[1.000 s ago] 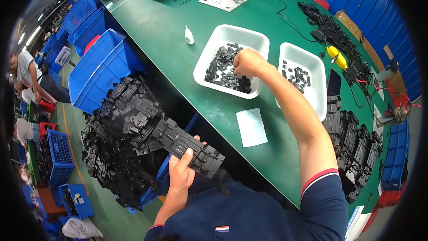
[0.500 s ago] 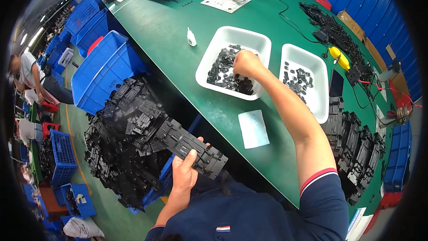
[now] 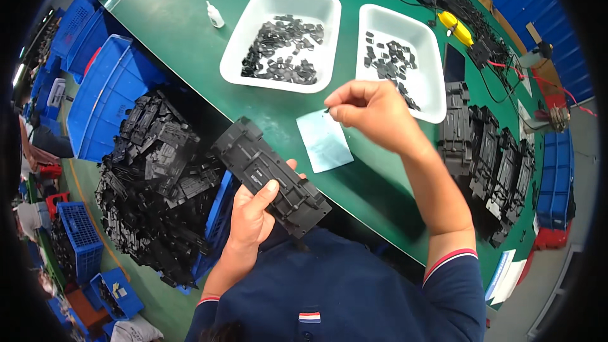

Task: The person is assembling small plastic components onto a larger base part at a factory workstation.

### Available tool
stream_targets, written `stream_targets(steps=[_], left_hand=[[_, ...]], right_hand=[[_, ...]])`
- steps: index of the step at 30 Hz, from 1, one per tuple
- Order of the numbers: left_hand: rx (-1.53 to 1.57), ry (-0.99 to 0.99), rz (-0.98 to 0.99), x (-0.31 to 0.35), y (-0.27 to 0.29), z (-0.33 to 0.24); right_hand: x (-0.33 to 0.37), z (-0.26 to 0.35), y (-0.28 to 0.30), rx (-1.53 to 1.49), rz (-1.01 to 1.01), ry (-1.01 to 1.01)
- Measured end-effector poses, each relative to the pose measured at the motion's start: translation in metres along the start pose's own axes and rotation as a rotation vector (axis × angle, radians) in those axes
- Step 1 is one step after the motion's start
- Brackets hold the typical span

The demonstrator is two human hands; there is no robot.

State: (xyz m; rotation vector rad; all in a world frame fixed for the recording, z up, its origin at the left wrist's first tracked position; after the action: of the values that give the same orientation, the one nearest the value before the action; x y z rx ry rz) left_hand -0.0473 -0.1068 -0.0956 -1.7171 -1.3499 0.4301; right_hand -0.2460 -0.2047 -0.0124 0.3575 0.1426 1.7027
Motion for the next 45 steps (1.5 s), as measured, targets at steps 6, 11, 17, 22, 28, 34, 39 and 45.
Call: stream_targets(steps=[6, 11, 17, 22, 28, 34, 39, 45], left_hand=[[-0.062, 0.079, 0.027, -0.010, -0.005, 0.017], [-0.094, 0.084, 0.017, -0.015, -0.003, 0.022], [-0.100, 0.095, -0.003, -0.017, 0.001, 0.026], [-0.081, 0.111, -0.002, -0.018, 0.003, 0.028], [-0.078, 0.107, 0.006, -0.020, 0.004, 0.030], [-0.085, 0.104, -0.014, -0.021, 0.004, 0.029], [-0.095, 0.111, -0.024, -0.021, 0.004, 0.028], [-0.126, 0.095, -0.018, -0.022, 0.002, 0.029]], right_hand=[[0.020, -0.043, -0.011, 0.099, -0.136, -0.005], [0.015, -0.053, -0.013, 0.175, -0.213, -0.007], [0.013, -0.050, -0.019, 0.275, -0.204, -0.057], [0.010, -0.050, -0.020, 0.297, -0.241, 0.023], [0.007, -0.046, -0.023, 0.417, -0.241, 0.116], [0.010, -0.037, -0.028, 0.606, -0.294, 0.268], [0.030, -0.014, -0.030, 0.647, -0.360, 0.555], [0.063, 0.007, -0.027, 0.686, -0.503, 0.891]])
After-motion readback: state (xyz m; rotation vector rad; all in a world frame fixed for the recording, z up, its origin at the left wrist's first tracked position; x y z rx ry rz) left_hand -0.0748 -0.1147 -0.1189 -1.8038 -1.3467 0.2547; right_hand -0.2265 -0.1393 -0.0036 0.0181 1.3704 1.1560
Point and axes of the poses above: each hand's wrist, its own x-axis away from the middle knuckle, its own y-axis out of the back of the hand, z = x × y, the point moved 7 cm from there along -x, towards the middle knuckle, and after that the axes turned 2 degrees about x, right-handed, at the moved point
